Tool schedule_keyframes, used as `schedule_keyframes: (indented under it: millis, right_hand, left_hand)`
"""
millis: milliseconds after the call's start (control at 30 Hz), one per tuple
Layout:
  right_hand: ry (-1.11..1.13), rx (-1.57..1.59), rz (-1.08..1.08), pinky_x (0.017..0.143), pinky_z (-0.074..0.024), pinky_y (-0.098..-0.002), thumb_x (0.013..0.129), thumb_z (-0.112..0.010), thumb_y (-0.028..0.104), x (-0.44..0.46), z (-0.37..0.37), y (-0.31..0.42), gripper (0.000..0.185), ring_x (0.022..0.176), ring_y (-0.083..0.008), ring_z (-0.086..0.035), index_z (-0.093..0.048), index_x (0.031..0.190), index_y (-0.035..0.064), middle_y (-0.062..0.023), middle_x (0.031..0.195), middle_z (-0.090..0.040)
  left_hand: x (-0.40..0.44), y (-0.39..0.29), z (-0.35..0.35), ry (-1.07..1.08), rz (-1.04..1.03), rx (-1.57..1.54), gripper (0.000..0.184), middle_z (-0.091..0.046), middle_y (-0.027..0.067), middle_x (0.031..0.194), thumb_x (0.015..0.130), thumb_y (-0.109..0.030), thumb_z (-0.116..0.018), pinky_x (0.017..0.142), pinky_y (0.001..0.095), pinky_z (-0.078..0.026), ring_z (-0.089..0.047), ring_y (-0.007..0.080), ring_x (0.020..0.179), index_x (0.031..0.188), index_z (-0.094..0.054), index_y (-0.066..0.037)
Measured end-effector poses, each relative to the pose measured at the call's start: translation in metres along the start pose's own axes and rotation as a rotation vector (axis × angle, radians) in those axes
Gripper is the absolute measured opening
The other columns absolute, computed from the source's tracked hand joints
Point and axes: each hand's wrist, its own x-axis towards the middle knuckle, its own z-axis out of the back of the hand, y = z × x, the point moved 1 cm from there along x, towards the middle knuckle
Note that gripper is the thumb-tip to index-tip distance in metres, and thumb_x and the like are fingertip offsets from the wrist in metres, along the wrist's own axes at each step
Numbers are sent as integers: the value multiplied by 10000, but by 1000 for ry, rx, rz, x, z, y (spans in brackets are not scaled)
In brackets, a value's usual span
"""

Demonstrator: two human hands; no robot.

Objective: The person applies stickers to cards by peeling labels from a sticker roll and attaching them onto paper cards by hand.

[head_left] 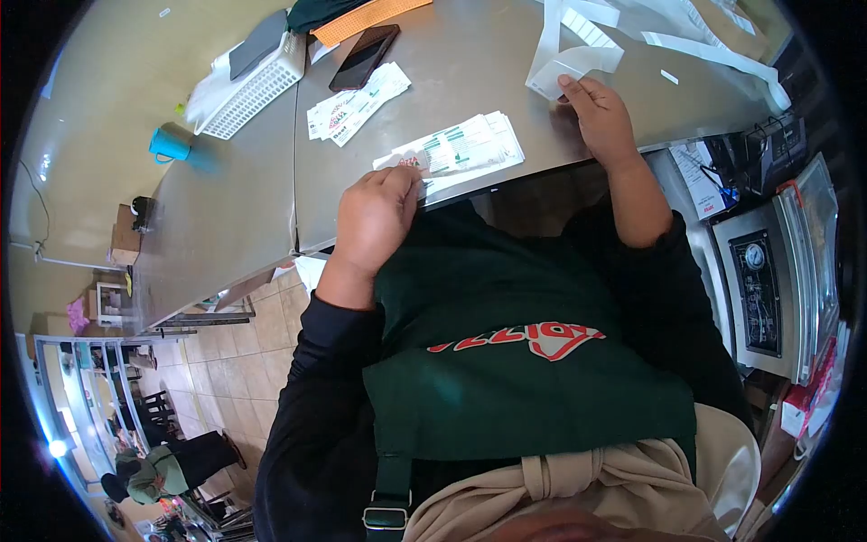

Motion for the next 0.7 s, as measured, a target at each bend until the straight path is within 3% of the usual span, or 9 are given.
schedule_keyframes:
  millis: [267, 567, 700]
  right_hand:
    - [0, 7, -15, 680, -456, -271, 967, -600, 357, -1, -1, 4, 405, 668, -125, -557, -681, 854, -24, -57, 718, -623]
    - [47, -11, -10, 683, -452, -276, 960, -609, 364, -1, -1, 1, 418, 685, -132, -554, -665, 813, -22, -62, 736, -620]
    - [34, -53, -28, 683, -451, -277, 959, -607, 378, -2, 0, 7, 432, 683, -134, -553, -662, 807, -23, -65, 738, -625]
  left_hand:
    - [-3, 6, -2, -40, -11, -81, 118, -706, 138, 905, 804, -100, -739, 727, 385, -540, -669, 332, 811, 880, -671, -40]
    - [0, 23, 2, 196, 269, -476, 194, -715, 125, 1053, 798, -15, -756, 902, 330, -530, -682, 206, 1004, 965, -659, 8]
    - [0, 31, -1, 215, 315, -628, 179, -711, 119, 1063, 823, 6, -728, 914, 321, -522, -669, 177, 1008, 989, -660, 8]
